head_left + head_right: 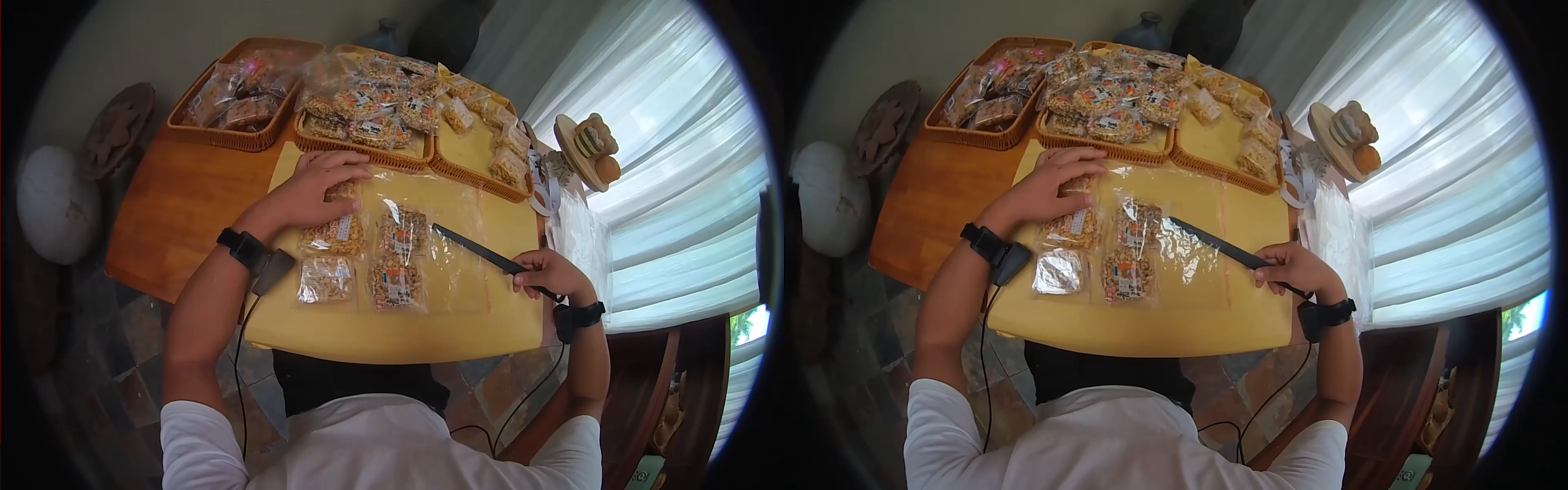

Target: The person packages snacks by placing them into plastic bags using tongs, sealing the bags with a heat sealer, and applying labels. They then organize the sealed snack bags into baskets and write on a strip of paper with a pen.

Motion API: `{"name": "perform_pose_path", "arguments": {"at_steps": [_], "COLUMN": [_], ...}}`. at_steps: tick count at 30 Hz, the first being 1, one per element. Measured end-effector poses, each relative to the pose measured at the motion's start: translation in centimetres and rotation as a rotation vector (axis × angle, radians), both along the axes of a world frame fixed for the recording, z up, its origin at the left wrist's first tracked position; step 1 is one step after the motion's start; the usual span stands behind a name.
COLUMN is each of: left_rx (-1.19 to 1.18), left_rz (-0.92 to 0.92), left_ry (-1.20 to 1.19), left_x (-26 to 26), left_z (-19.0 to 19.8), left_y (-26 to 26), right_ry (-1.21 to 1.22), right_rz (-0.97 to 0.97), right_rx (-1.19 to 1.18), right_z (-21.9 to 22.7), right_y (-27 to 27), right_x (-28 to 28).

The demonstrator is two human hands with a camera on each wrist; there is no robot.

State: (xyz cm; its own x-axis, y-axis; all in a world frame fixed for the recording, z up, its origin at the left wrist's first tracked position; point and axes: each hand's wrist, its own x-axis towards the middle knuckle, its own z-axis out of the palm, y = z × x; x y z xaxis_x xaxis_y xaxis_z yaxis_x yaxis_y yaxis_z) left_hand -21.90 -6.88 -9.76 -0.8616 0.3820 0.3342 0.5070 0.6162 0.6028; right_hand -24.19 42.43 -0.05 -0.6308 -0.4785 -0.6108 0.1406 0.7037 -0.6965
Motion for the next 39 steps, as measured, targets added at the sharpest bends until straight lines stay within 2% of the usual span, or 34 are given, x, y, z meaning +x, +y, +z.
{"name": "perform_pose_path", "arguments": {"at_steps": [4,6,8,10,14,20,23,24,25,28,30,35,39], "left_rx": [-0.013,0.012,0.001,-0.011,-0.049,-0.07,-0.087,-0.097,-0.146,-0.22,-0.273,-0.382,-0.442], "left_rz": [-0.023,-0.062,-0.072,-0.08,-0.078,-0.078,-0.086,-0.095,-0.135,-0.253,-0.306,-0.397,-0.395], "left_ry": [0.033,0.038,0.014,-0.005,0.009,0.003,0.031,0.066,0.064,-0.001,-0.002,0.025,0.045], "left_x": [0.2,0.4,0.5,0.7,0.6,0.7,1.3,1.5,1.8,4.0,5.0,5.3,5.5], "left_z": [0.5,0.7,0.6,0.5,0.1,0.3,0.9,1.5,2.1,3.9,3.9,2.8,2.0], "left_y": [0.2,0.4,0.9,1.2,1.5,1.4,1.8,2.0,2.4,4.7,5.8,6.5,6.6], "right_ry": [-0.003,-0.041,-0.065,-0.083,-0.062,0.068,0.094,0.147,0.2,0.354,0.333,0.393,0.502], "right_rz": [0.022,-0.006,0.024,0.108,0.157,0.181,0.149,0.085,0.015,-0.032,-0.069,0.041,0.146], "right_rx": [0.042,0.159,0.115,0.245,0.177,0.167,0.149,0.153,0.153,0.164,0.138,0.109,0.064], "right_z": [1.4,2.5,2.5,2.5,1.4,1.2,1.8,1.4,1.1,0.4,0.1,-0.8,-0.9], "right_y": [1.8,2.3,2.1,1.0,-0.4,0.8,2.1,2.3,2.5,0.4,-0.9,-2.5,-2.6], "right_x": [1.3,1.9,2.2,2.6,3.1,2.7,1.9,1.6,1.4,1.6,1.7,1.3,1.2]}}
